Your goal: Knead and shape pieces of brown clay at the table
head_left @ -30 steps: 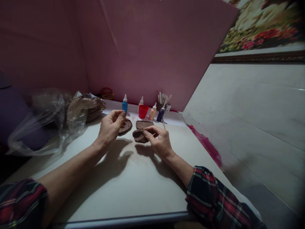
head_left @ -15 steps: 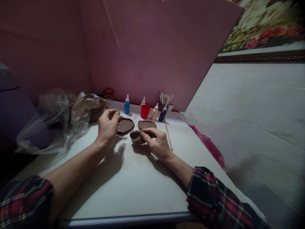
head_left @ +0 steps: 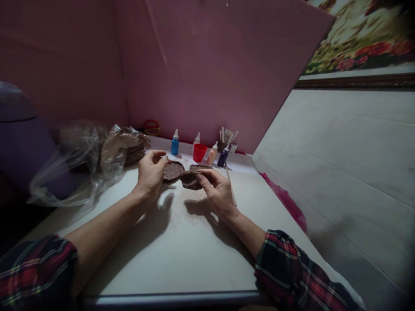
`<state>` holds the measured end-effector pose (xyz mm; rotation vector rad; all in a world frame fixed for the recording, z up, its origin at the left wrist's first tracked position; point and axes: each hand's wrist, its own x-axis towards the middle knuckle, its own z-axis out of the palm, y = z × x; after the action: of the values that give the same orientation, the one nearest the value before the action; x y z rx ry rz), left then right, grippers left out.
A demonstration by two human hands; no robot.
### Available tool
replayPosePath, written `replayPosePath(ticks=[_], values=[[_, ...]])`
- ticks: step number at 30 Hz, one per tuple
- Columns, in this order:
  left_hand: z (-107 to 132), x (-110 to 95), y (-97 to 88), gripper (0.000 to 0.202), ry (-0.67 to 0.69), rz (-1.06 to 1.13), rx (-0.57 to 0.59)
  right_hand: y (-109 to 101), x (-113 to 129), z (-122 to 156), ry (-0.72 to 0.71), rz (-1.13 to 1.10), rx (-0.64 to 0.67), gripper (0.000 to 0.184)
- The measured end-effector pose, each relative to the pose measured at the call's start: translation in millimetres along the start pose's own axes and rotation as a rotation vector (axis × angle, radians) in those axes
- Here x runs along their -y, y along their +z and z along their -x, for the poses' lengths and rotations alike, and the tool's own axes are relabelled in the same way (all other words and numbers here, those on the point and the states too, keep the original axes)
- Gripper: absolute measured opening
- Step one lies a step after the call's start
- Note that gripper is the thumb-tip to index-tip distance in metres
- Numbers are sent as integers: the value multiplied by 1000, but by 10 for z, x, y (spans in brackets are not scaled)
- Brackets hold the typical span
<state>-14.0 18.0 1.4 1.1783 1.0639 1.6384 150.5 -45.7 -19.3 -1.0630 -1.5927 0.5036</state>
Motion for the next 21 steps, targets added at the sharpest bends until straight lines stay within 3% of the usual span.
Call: replayPosePath(ticks=[5, 10, 16, 21], values=[[4, -3, 1, 23, -12, -14, 10, 9, 21, 47, -59, 99, 147, 18], [-5, 7, -2, 24, -1, -6, 15, 25, 51, 62, -18, 26, 75, 24], [-19, 36, -13, 25, 1, -4, 25, 47, 86, 74, -94, 94, 183, 14], [-25, 49, -13, 27, 12, -14, 16, -4, 62, 55, -17, 25, 49, 24]])
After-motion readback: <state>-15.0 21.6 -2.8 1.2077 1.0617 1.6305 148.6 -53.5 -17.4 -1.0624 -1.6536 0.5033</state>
